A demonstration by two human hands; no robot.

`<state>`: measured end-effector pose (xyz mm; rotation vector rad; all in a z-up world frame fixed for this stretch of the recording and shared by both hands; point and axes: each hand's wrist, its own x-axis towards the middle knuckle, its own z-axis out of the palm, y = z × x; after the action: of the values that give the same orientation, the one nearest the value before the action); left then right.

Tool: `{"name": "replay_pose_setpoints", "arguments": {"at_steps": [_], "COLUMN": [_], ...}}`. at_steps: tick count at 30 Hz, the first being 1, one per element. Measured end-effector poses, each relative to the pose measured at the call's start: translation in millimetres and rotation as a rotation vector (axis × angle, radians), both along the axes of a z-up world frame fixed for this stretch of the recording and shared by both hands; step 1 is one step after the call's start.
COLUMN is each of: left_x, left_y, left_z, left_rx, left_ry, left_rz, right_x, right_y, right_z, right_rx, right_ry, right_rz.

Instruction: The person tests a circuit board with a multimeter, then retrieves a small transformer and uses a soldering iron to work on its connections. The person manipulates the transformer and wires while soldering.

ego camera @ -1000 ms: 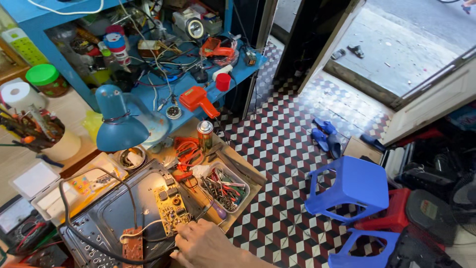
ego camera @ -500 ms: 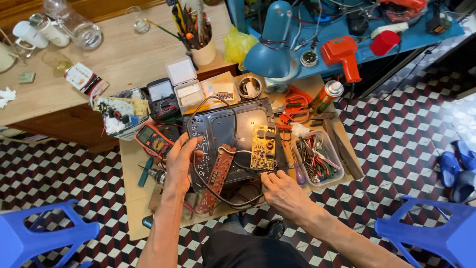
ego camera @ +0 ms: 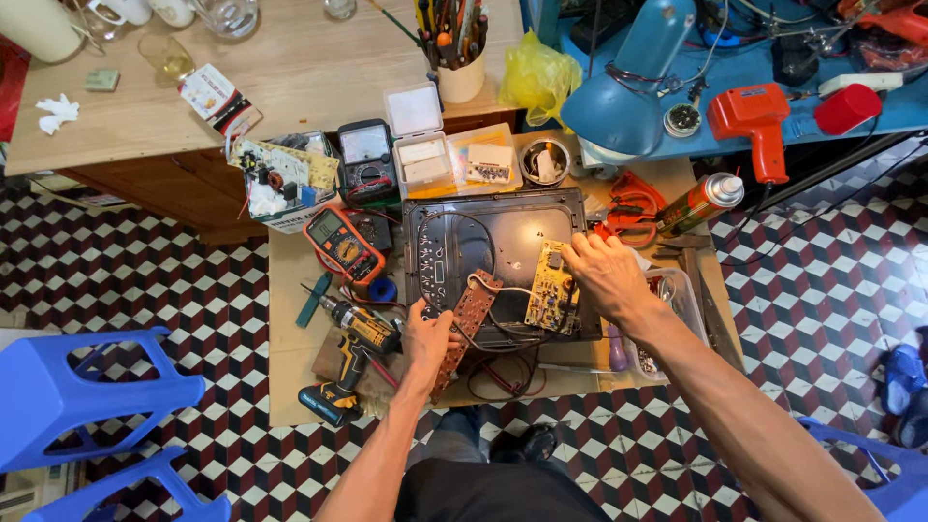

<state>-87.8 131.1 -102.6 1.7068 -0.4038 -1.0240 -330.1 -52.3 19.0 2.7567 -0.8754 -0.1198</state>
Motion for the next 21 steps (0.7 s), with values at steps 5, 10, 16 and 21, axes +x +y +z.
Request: {"name": "replay_pose_setpoints", "arguments": {"at_steps": [5, 10, 16, 21], "left_x": [28, 43, 39, 54], "left_y": [-26, -40, -46, -57], "left_z": [-35, -50, -41, -13], "left_rx": [0.026, -0.029, 0.02, 0.063], "left_ry": [0.071, 0.254, 0.327, 0.334], "left_rz": [0.021, 0.09, 0.099, -0.008], "right_x": [30, 37, 22, 53], "right_y": [-30, -60, 40, 180], "right_z": [-44, -73, -70, -124], "right_rx": [0.083, 0.084, 0.464, 1.438], "right_ry": [-0.059, -0.301, -0.879, -0.745], "right_rz": [0.054, 0.026, -0.47, -0.882]}}
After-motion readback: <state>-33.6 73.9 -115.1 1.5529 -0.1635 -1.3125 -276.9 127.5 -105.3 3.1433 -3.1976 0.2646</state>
